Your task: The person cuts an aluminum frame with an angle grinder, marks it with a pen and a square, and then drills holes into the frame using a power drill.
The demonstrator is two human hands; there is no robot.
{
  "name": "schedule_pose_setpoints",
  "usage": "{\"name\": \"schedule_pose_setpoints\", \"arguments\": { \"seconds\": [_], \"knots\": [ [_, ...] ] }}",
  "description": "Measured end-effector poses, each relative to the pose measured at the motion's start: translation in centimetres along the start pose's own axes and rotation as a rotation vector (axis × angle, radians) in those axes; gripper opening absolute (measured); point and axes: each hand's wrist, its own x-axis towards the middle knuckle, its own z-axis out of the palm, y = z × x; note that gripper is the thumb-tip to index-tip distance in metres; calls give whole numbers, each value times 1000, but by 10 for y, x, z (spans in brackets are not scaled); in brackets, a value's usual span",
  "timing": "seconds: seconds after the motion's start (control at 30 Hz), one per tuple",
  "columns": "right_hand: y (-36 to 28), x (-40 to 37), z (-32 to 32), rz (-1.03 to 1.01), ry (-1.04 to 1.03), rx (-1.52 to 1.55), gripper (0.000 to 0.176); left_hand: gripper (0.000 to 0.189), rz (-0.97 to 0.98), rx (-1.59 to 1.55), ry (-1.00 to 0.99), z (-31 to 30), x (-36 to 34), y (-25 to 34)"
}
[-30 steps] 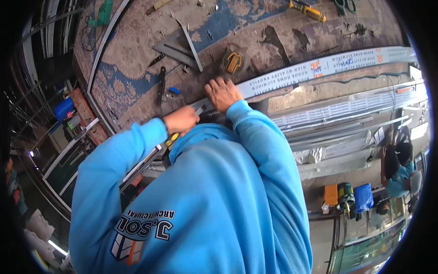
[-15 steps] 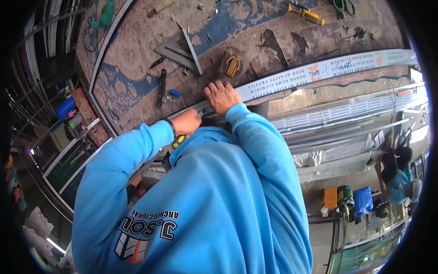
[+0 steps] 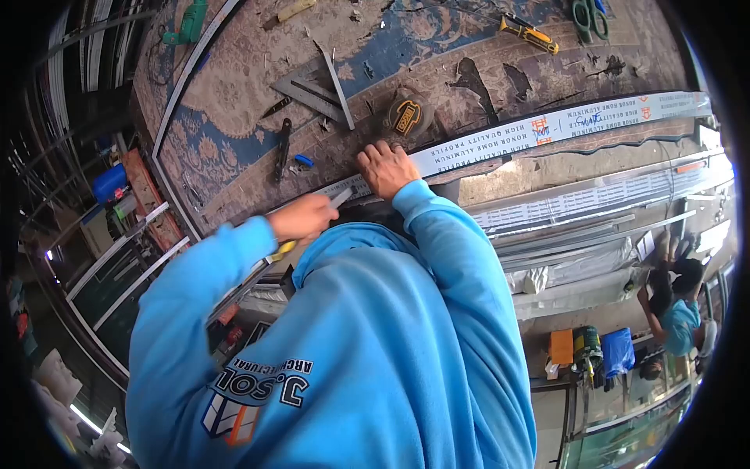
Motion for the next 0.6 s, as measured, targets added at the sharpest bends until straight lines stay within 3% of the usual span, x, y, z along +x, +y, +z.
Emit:
{"name": "schedule_pose_setpoints", "arguments": {
  "seconds": [0.03,0.1,0.13,0.17,0.2,0.23,0.27,0.33,0.43,0.57,0.6],
  "knots": [
    [-1,1,-3,22,-14,13,15,20,-5,63,32,-19,-31,5],
    [-6,3,-14,49,-58,37,16,16,-18,85,371,-62,-60,-5],
    [-3,3,-15,40,-139,34,31,18,34,99,516,-86,-64,-8],
    [-3,6,-22,32,-162,16,39,23,130,211,613,-112,-60,-17],
    [-7,7,-30,30,-186,1,46,29,423,463,778,-155,-22,-61],
    [-11,8,-33,34,-213,-12,54,30,363,413,785,-167,-16,-45],
    [-13,11,-30,105,-288,-10,73,32,301,362,784,-171,-8,-30],
    [-19,13,-31,132,-277,-52,73,36,602,497,960,-176,30,-26],
    [-30,17,-33,189,-314,-116,76,41,781,391,778,-166,43,9],
    [-41,25,-34,240,-312,-192,73,38,928,472,919,-197,78,31],
    [-43,23,-30,254,-295,-201,72,38,1044,466,1027,-200,79,30]
  ]
}}
